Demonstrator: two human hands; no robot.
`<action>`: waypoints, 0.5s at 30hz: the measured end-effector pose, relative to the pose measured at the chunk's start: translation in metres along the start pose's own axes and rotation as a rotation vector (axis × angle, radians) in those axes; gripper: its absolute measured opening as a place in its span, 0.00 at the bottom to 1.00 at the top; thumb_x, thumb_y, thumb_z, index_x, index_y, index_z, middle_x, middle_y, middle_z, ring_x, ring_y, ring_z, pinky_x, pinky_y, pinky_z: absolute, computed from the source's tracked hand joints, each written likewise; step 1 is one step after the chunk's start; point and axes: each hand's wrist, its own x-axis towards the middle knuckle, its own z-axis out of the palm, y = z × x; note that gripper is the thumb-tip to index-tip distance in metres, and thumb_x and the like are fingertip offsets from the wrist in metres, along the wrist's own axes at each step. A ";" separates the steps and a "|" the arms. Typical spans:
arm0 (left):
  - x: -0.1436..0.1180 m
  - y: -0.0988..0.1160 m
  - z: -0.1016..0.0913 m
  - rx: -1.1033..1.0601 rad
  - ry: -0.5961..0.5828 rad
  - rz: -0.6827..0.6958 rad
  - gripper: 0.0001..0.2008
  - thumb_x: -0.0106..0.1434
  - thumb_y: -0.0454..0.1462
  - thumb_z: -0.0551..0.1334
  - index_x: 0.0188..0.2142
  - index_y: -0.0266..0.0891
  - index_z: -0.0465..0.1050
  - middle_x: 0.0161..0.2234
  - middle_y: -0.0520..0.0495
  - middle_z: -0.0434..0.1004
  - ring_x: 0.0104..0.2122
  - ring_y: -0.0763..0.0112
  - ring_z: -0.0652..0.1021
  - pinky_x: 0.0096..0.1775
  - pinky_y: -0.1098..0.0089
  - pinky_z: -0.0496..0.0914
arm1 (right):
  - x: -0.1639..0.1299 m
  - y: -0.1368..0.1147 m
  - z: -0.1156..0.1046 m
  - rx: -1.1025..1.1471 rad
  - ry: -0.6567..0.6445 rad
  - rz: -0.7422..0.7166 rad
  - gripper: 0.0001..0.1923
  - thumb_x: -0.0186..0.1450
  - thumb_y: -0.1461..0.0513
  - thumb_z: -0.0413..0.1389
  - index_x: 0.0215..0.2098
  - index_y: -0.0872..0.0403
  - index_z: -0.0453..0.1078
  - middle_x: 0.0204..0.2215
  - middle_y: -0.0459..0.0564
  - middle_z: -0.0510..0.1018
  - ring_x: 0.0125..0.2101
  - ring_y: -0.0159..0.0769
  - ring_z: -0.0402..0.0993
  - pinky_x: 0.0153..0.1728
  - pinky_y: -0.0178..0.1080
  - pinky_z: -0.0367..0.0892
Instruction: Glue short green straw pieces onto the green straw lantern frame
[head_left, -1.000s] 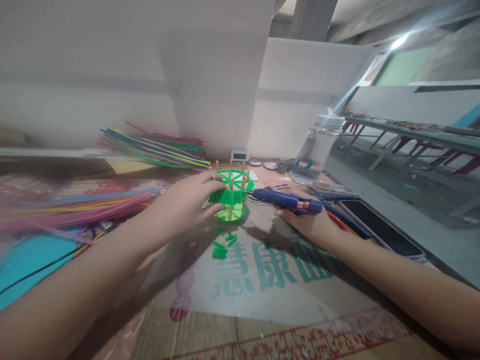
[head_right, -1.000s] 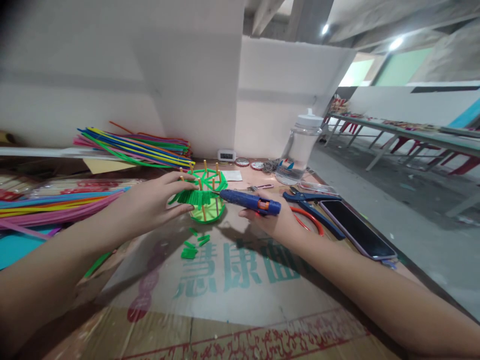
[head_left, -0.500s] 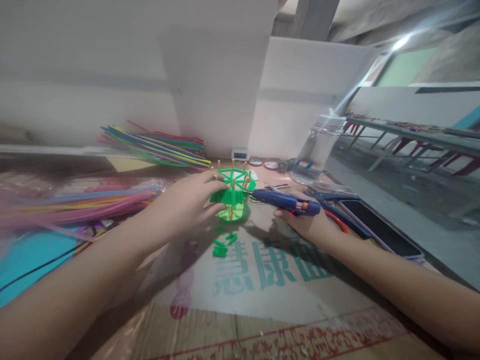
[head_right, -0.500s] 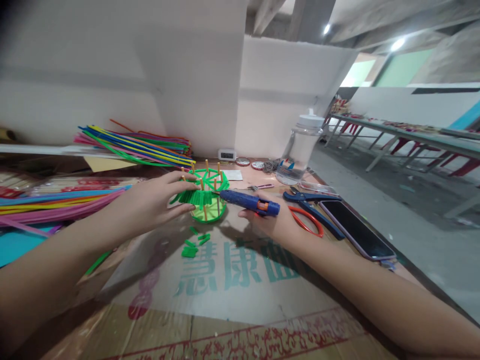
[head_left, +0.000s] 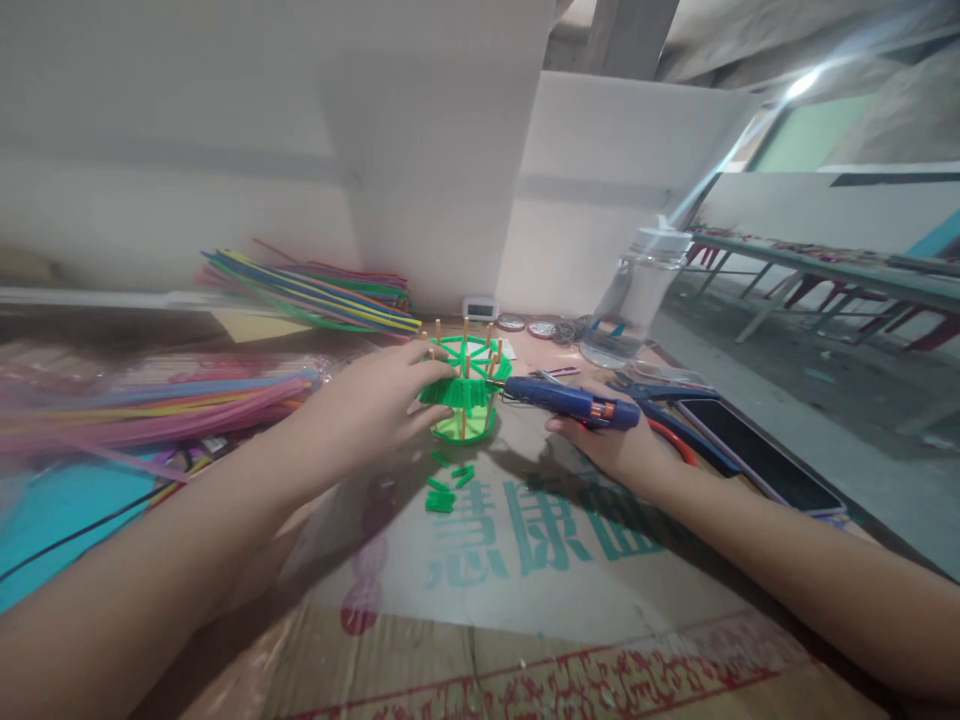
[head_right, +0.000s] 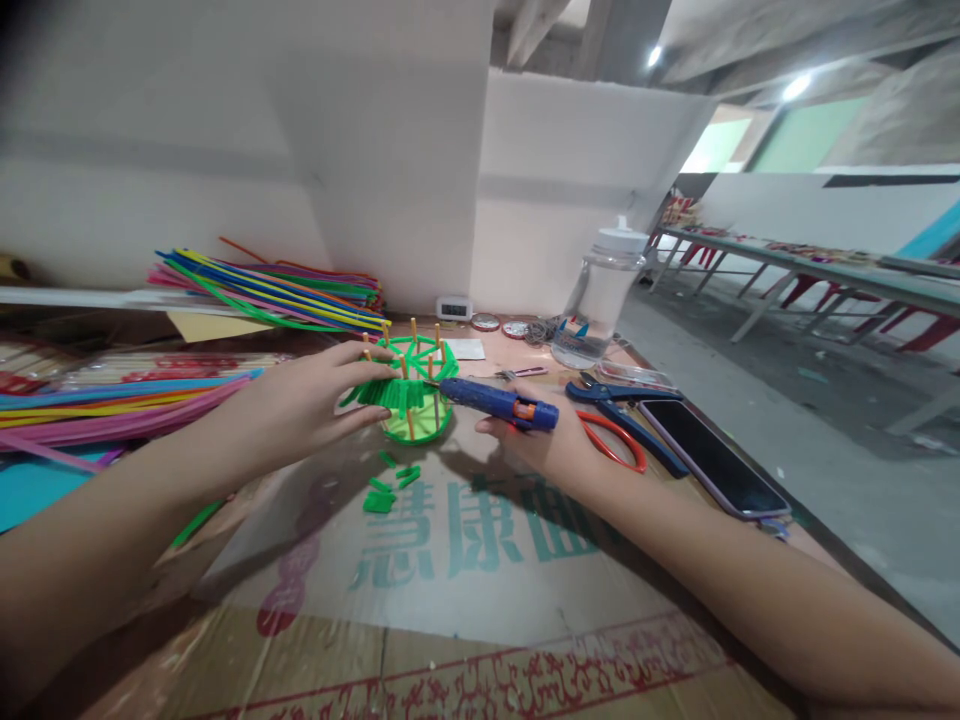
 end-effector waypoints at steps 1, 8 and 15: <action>0.000 0.000 0.000 0.000 -0.003 0.000 0.16 0.68 0.41 0.59 0.53 0.40 0.75 0.55 0.41 0.74 0.48 0.55 0.79 0.48 0.58 0.74 | 0.000 0.000 0.000 0.002 0.000 -0.002 0.10 0.61 0.56 0.63 0.28 0.50 0.67 0.23 0.47 0.76 0.27 0.41 0.74 0.29 0.44 0.71; 0.001 0.000 -0.001 -0.011 -0.005 -0.010 0.16 0.67 0.42 0.59 0.52 0.41 0.75 0.55 0.41 0.74 0.49 0.55 0.79 0.48 0.58 0.74 | -0.002 0.002 0.003 0.030 0.006 0.013 0.10 0.60 0.57 0.64 0.28 0.50 0.68 0.23 0.46 0.75 0.26 0.40 0.73 0.28 0.43 0.70; 0.000 -0.003 0.002 -0.012 0.005 -0.004 0.18 0.68 0.43 0.59 0.54 0.42 0.75 0.55 0.41 0.74 0.48 0.54 0.79 0.47 0.58 0.74 | -0.003 0.006 0.006 0.025 0.041 0.039 0.13 0.58 0.55 0.65 0.25 0.50 0.67 0.21 0.45 0.73 0.25 0.39 0.71 0.25 0.42 0.67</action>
